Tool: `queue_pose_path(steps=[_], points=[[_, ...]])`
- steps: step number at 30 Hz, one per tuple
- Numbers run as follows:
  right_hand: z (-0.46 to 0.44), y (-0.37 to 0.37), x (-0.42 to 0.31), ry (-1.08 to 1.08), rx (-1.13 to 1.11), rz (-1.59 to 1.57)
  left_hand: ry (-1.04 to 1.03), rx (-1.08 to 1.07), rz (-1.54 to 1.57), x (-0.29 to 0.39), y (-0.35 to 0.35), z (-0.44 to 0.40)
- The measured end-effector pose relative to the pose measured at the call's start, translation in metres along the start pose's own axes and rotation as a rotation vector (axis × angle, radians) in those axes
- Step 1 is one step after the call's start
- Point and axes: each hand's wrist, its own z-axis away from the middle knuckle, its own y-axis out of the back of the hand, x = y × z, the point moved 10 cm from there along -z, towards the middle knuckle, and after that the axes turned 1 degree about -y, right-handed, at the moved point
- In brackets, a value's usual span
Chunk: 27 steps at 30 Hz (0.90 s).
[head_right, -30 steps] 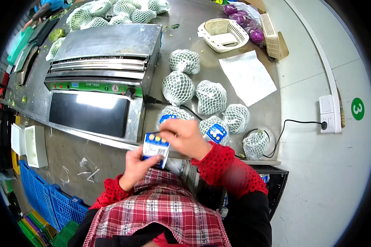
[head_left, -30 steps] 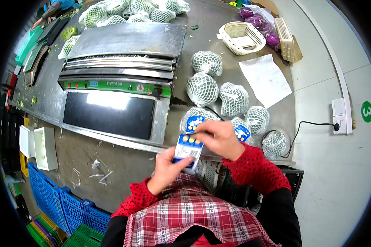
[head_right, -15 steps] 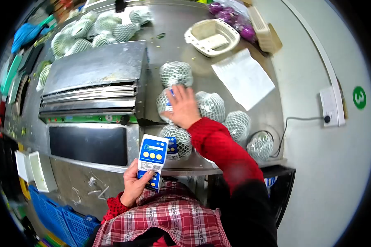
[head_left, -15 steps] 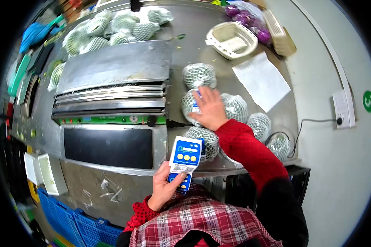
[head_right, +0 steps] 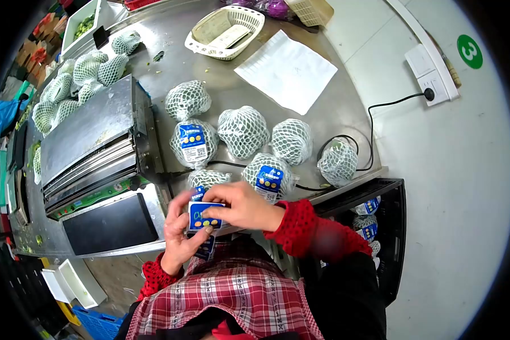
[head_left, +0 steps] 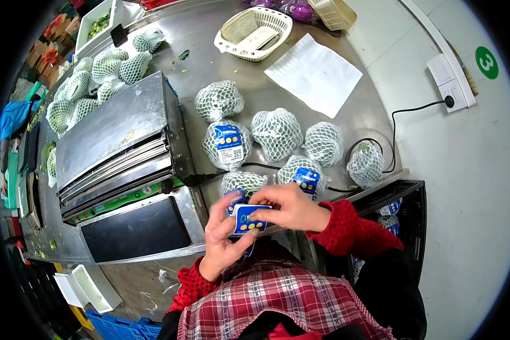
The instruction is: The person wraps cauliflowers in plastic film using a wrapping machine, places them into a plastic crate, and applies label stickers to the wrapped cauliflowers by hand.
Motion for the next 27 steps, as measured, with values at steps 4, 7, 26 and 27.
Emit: queue_pose_path(steps=[4,7,26,27], points=[[0.007,0.033,-0.031,0.294,0.154,0.368,0.535,-0.025,0.407,-0.049,-0.038,0.029],[-0.029,0.122,-0.013,0.032,0.387,0.226,0.585,-0.069,0.397,-0.050,-0.047,0.042],[-0.050,0.152,0.068,0.106,0.659,1.041,0.366,-0.049,0.269,-0.041,-0.040,0.017],[-0.055,0.151,0.074,0.123,0.624,1.034,0.372,-0.059,0.281,-0.042,-0.044,0.016]])
